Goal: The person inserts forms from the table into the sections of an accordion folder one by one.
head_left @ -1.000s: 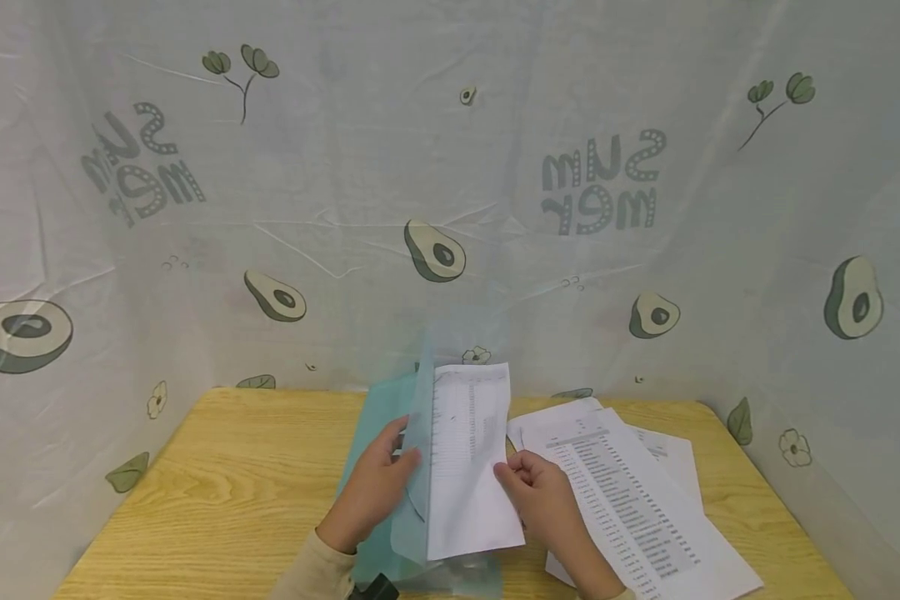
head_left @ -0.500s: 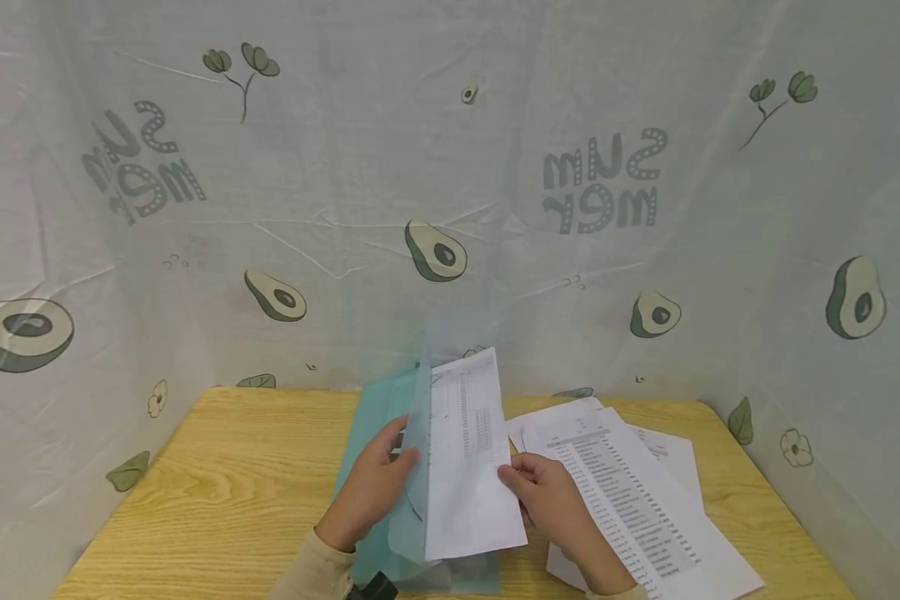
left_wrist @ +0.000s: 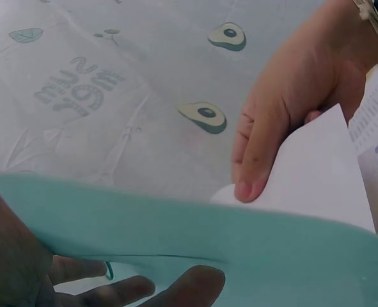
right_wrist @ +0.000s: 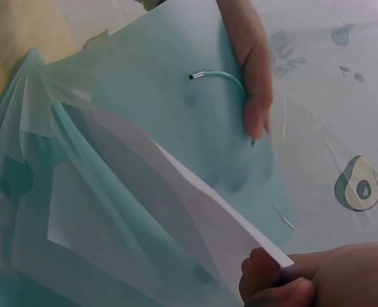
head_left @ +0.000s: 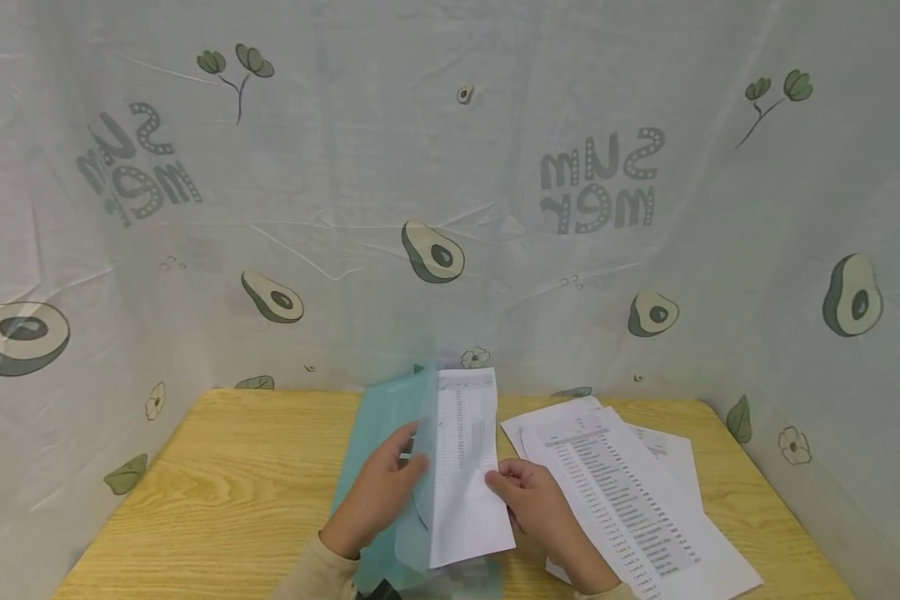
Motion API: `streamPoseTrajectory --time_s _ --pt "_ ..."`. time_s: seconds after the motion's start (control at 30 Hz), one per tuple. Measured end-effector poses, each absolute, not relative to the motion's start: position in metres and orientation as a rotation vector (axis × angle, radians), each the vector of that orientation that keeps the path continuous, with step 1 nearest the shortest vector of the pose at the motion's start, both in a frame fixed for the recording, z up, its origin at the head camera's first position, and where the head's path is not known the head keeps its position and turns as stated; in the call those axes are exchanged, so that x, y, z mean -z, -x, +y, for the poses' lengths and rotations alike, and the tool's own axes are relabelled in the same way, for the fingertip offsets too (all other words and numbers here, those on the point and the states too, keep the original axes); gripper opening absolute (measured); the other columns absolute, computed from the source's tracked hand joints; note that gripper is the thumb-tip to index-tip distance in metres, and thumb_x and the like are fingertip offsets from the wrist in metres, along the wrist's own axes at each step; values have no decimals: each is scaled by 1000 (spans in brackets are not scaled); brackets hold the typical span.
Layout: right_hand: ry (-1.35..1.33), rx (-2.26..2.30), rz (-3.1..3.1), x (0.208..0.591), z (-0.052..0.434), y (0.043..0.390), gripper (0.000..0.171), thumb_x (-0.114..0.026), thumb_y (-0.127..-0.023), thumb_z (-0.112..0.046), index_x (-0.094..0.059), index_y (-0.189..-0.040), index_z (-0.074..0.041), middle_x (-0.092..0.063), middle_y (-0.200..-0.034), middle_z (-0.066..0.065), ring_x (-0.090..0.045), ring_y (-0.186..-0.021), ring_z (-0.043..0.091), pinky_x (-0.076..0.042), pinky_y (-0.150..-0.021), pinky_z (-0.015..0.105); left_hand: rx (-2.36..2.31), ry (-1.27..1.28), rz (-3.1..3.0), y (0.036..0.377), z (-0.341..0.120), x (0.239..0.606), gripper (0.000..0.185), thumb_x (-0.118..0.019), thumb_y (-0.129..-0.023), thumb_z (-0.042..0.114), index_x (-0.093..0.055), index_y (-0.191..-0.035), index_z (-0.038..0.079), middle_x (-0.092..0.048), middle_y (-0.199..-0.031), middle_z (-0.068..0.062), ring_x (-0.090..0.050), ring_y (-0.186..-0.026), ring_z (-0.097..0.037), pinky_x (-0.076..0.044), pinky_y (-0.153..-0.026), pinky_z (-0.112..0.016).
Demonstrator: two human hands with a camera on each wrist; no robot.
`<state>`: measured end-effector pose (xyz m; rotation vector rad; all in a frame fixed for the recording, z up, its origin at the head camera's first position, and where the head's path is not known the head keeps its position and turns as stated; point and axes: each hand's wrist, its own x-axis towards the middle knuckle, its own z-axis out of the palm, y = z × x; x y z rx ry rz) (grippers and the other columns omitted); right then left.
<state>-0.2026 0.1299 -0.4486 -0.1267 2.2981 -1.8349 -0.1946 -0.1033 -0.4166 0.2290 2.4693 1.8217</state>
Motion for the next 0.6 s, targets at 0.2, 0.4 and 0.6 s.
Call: streamPoseTrajectory --time_s 0.2,0.4,0.6 --pt "45 1829 2419 449 127 201 22 -65 -102 -21 -66 -109 -1 -67 -70 4 -49 -49 12 -39 -45 22 -1838 -253 2455 193 -101 416 56 -55 -106 16 -38 -157 1 -57 -133 -20 -63 -109 -28 -55 -87 -47" --pt "-24 1882 2473 446 124 201 22 -69 -100 -20 -67 -112 -1 -67 -71 5 -53 -50 14 -43 -46 24 -1861 -280 2429 192 -100 416 57 -55 -106 15 -36 -158 1 -57 -132 -20 -64 -108 -27 -55 -85 -45" --pt "-7 1865 2499 445 118 199 20 -69 -99 -20 -70 -101 -1 -68 -69 4 -51 -49 12 -42 -45 22 -1826 -261 2462 190 -97 414 57 -57 -105 16 -38 -157 1 -56 -133 -22 -62 -112 -32 -54 -87 -49"
